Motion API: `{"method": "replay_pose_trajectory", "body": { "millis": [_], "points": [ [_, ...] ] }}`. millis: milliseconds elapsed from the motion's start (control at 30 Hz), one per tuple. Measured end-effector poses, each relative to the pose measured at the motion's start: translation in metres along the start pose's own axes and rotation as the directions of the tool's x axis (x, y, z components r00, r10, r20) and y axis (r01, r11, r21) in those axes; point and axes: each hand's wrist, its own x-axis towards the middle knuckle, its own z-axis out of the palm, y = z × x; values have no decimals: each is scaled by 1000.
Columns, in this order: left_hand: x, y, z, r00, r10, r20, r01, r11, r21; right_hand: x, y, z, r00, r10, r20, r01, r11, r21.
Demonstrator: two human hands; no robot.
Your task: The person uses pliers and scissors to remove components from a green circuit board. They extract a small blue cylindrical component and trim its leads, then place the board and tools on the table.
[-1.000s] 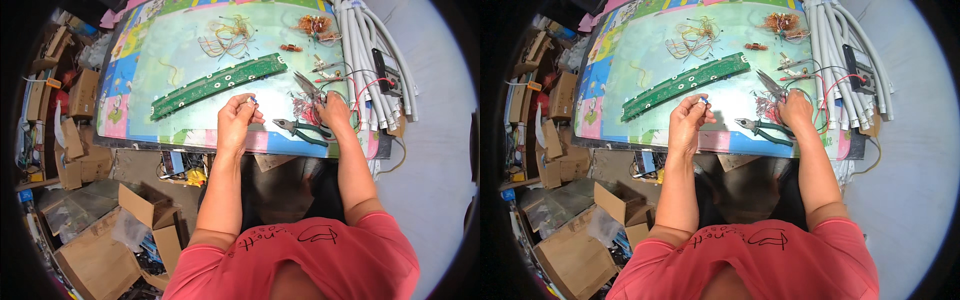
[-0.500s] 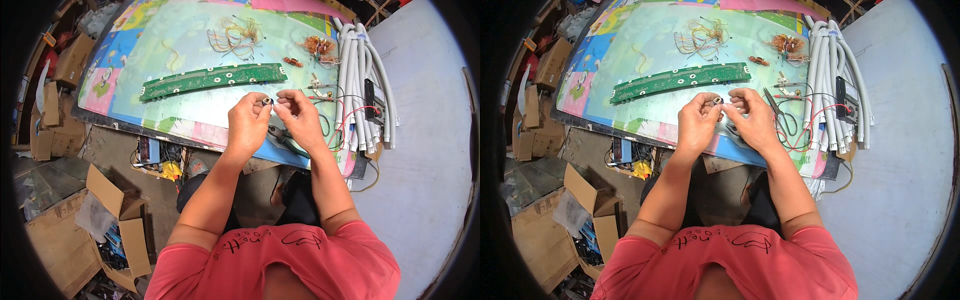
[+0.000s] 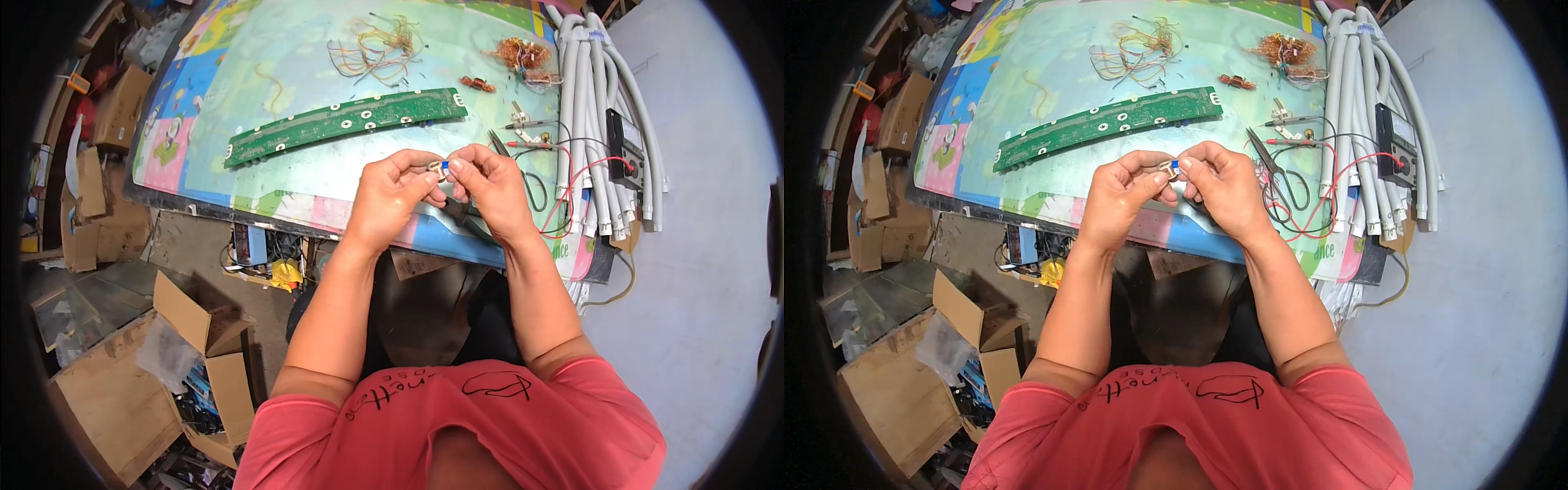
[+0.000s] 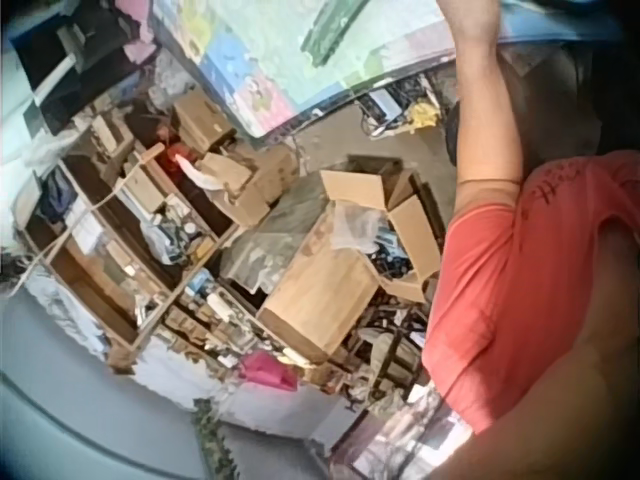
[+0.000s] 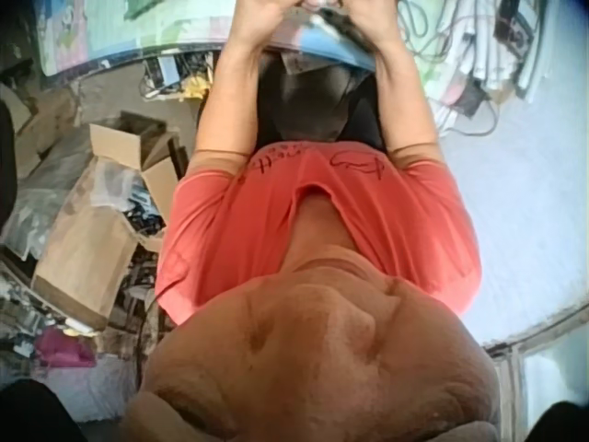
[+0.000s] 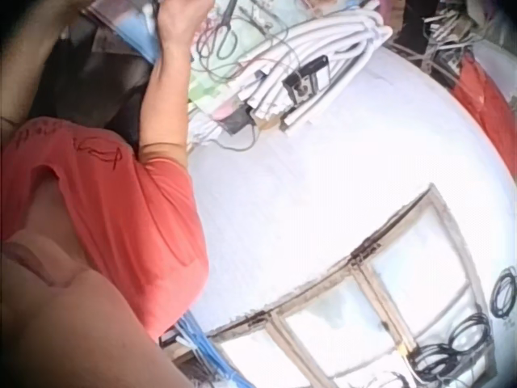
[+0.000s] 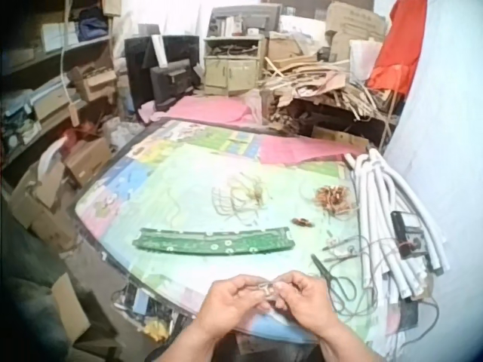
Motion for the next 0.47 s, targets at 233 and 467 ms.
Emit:
{"method": "replay_pose_trajectory", "body": {
  "millis": [233, 467],
  "points": [
    [-2, 5, -7, 977, -61, 202, 119, 950, -289, -3, 0, -13, 946, 166, 279, -288, 824, 488],
    [-1, 6, -7, 973, -103, 207, 149, 965, -217, -8, -8, -2, 994, 101, 51, -106, 989, 99]
  ]
}}
